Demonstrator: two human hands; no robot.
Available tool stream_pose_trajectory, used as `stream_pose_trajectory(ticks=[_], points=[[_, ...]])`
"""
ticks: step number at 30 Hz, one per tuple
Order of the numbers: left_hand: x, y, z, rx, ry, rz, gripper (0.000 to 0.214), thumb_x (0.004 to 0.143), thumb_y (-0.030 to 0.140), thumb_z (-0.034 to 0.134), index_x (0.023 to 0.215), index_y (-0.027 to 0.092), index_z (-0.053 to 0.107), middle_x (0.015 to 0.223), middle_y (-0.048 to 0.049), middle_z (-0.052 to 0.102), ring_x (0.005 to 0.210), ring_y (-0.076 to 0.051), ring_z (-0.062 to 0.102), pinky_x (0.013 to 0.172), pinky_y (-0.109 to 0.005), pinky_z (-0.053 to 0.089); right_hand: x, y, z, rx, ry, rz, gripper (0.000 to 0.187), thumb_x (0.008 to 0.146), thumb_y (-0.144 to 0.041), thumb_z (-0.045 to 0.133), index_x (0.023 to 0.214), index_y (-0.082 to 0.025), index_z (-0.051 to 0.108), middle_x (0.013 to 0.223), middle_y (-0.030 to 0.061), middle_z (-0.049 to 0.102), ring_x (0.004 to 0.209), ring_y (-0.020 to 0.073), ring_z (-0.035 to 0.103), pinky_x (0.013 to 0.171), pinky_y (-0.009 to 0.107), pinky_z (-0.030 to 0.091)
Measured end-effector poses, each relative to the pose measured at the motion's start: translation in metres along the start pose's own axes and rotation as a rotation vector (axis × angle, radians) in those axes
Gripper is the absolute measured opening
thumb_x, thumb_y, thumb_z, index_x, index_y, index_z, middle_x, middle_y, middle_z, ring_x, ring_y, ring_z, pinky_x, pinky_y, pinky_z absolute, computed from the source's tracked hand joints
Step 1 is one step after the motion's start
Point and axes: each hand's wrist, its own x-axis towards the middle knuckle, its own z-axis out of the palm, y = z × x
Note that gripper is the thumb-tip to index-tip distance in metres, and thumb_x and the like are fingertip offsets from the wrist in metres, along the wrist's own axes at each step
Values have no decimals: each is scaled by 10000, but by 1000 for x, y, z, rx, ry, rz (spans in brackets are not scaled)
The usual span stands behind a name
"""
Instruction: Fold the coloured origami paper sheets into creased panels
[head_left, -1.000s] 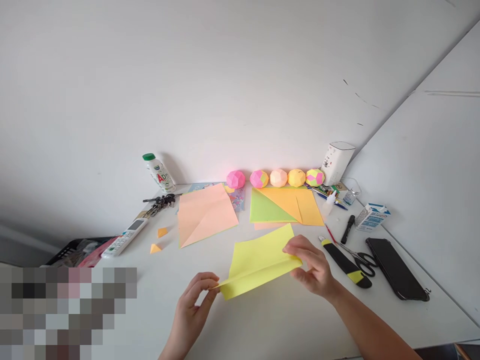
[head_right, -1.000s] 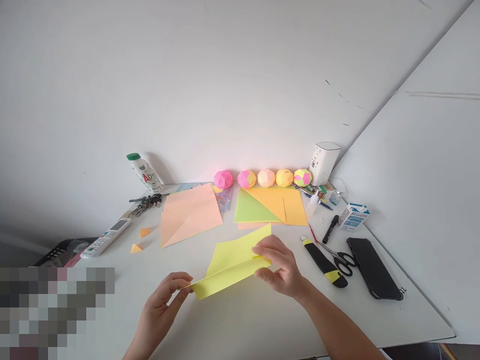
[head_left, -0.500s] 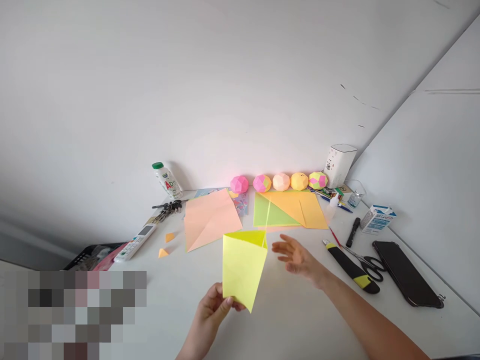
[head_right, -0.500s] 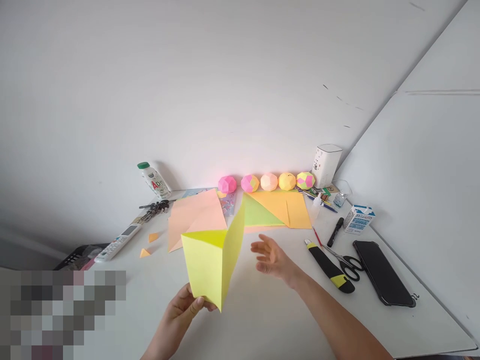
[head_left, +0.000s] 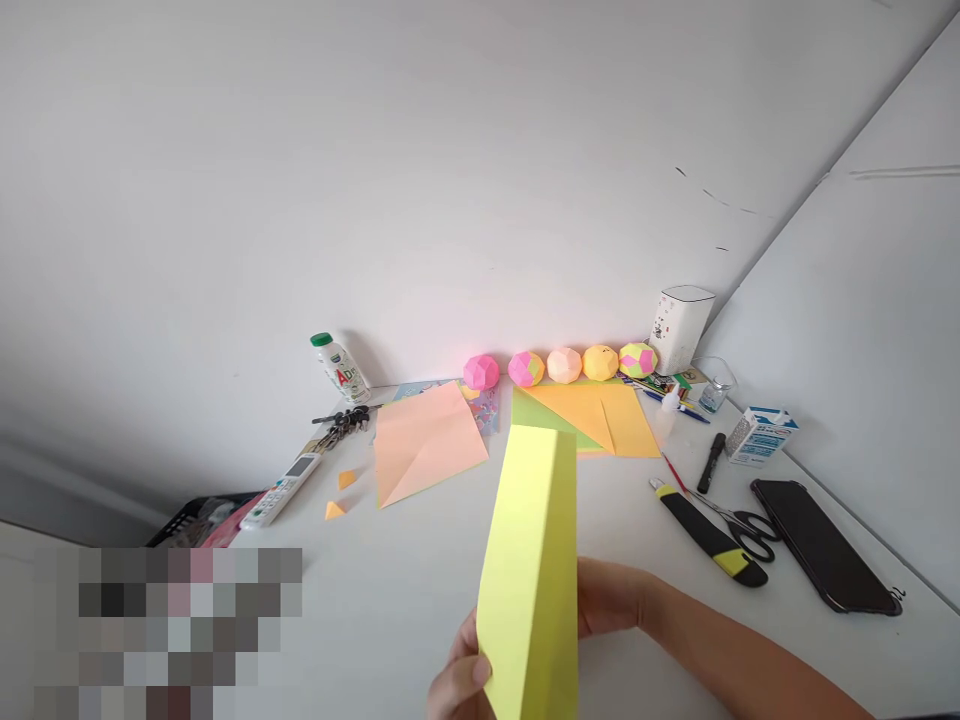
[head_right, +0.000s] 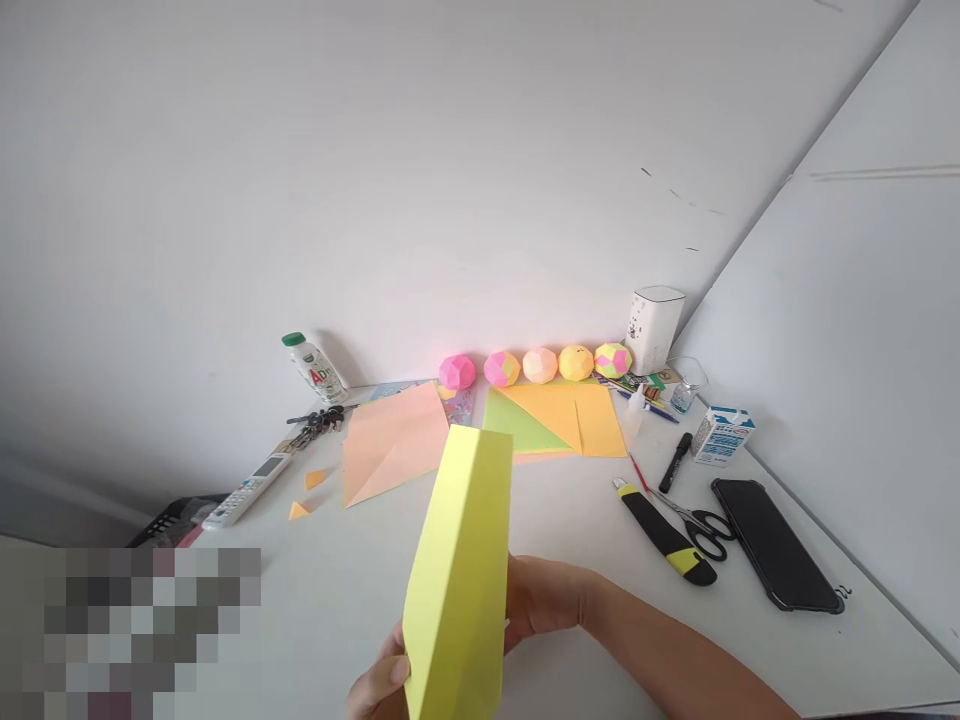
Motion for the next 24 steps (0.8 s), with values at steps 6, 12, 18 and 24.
stream_pose_trajectory(ticks=[6, 12, 18, 24], points=[[-4, -8, -21, -77, 8, -56, 266, 700, 501, 663, 852, 292, 725, 797, -23, 729, 764, -247, 686, 651, -341, 566, -7, 1, -15, 622, -115, 54, 749, 654, -569, 768, 1271, -194, 570, 1292, 152, 580, 1188, 292, 555, 998, 451, 431], [7, -3, -2, -365, -38, -192, 860, 731, 863, 316, 1191, 212, 639, 1149, -130, 669, 1096, -338, 609, 901, -458, 493, -9, 1, -25, 579, -67, 125, 636, 601, -482, 823, 1154, -224, 644, 1157, 97, 665, 1073, 267, 629, 914, 431, 503], [26, 4, 29, -418, -48, -182, 964, 702, 891, 257, 1208, 156, 623, 1125, -175, 669, 1164, -375, 558, 978, -517, 425, -12, -3, -28, 478, -179, 144, 643, 612, -434, 814, 1187, -214, 629, 1189, 93, 654, 1067, 251, 628, 885, 390, 516], [22, 10, 21, -326, -116, -1, 530, 661, 672, 616, 931, 230, 728, 955, -87, 732, 1155, -351, 576, 1014, -480, 417, -14, 13, -34, 475, -137, 167, 597, 654, -412, 797, 1186, -195, 635, 1146, 96, 675, 1039, 249, 645, 919, 406, 499]])
